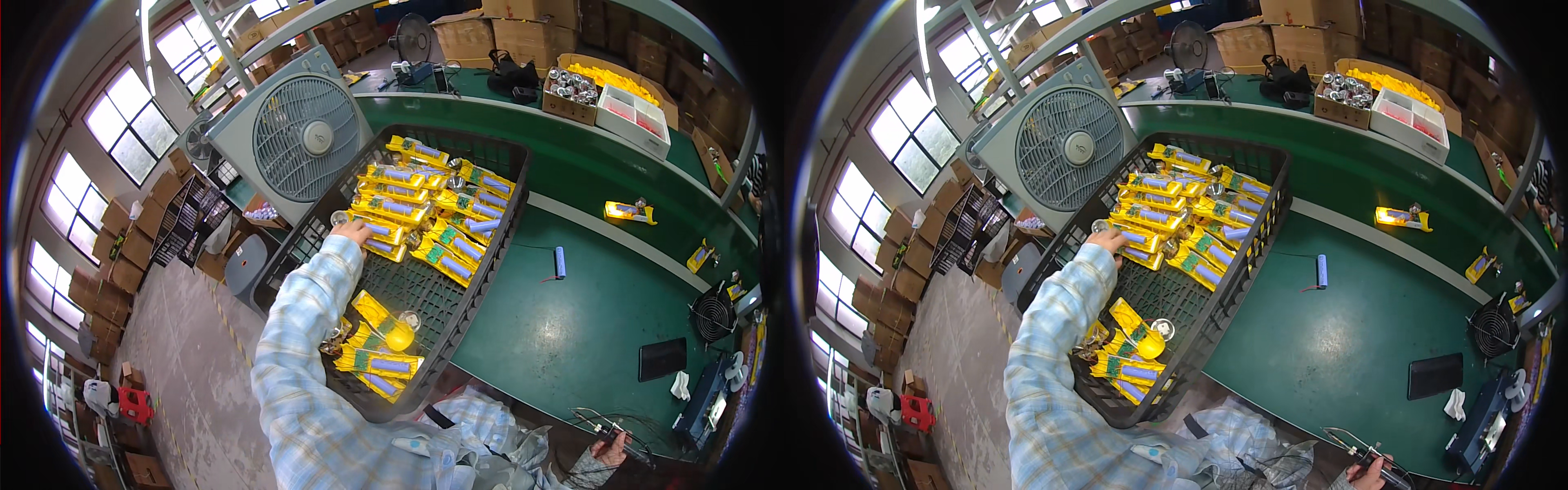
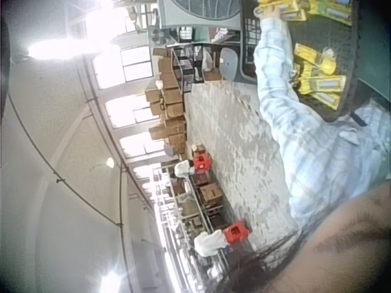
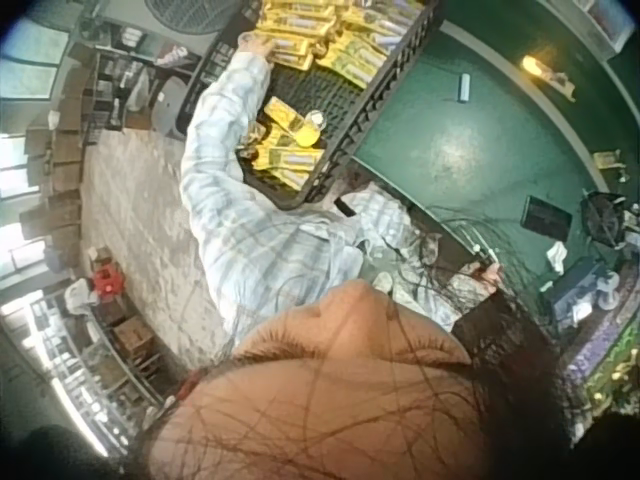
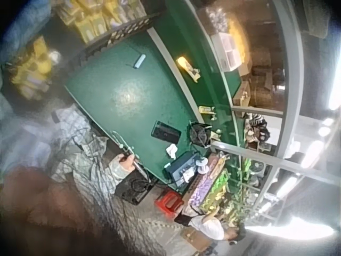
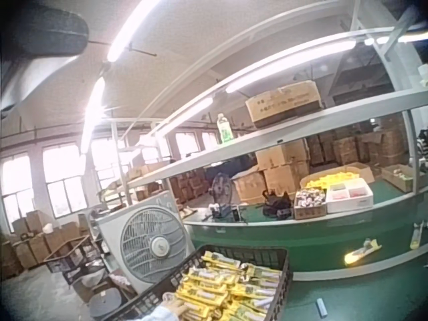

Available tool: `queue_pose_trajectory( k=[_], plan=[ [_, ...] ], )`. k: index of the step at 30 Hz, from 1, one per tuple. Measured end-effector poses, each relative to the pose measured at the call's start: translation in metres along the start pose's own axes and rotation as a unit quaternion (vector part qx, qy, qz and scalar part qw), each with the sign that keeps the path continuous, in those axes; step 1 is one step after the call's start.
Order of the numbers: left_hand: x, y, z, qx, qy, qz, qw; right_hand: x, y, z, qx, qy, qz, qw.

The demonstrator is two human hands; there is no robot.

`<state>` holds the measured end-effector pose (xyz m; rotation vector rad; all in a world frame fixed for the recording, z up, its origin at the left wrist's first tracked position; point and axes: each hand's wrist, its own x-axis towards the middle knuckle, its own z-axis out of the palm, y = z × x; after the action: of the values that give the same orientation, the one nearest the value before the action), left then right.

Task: The person takes flashlight assemblies from a basket, solders wires to circuit boards inside the flashlight bodies using a soldering iron, and places the assembled units onto the shelf.

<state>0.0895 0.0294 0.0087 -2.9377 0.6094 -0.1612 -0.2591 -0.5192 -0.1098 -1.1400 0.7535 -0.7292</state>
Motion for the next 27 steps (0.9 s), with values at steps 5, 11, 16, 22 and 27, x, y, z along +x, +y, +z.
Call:
queue_pose_trajectory(
  k=[5, 11, 16, 22, 27],
  plan=[
    [0.018, 0.003, 0.019, 0.161, 0.111, 0.056, 0.979, 0.012, 0.017, -0.025, -0.061, -0.031, 0.021, 0.997],
    [0.039, -0.016, 0.021, 0.113, -0.021, 0.064, 0.991, 0.004, 0.014, -0.008, -0.056, -0.016, 0.019, 0.998],
    [0.023, -0.001, -0.02, 0.034, 0.064, 0.047, 0.996, -0.015, -0.007, 0.03, -0.006, 0.023, -0.012, 1.0],
    [0.018, 0.075, -0.13, -0.1, 0.178, 0.063, 0.977, -0.013, -0.011, 0.026, 0.025, 0.013, -0.046, 0.999],
    [0.06, 0.215, -0.181, -0.184, 0.209, 0.332, 0.902, -0.018, -0.03, 0.015, 0.036, -0.012, -0.01, 0.999]
  ],
)
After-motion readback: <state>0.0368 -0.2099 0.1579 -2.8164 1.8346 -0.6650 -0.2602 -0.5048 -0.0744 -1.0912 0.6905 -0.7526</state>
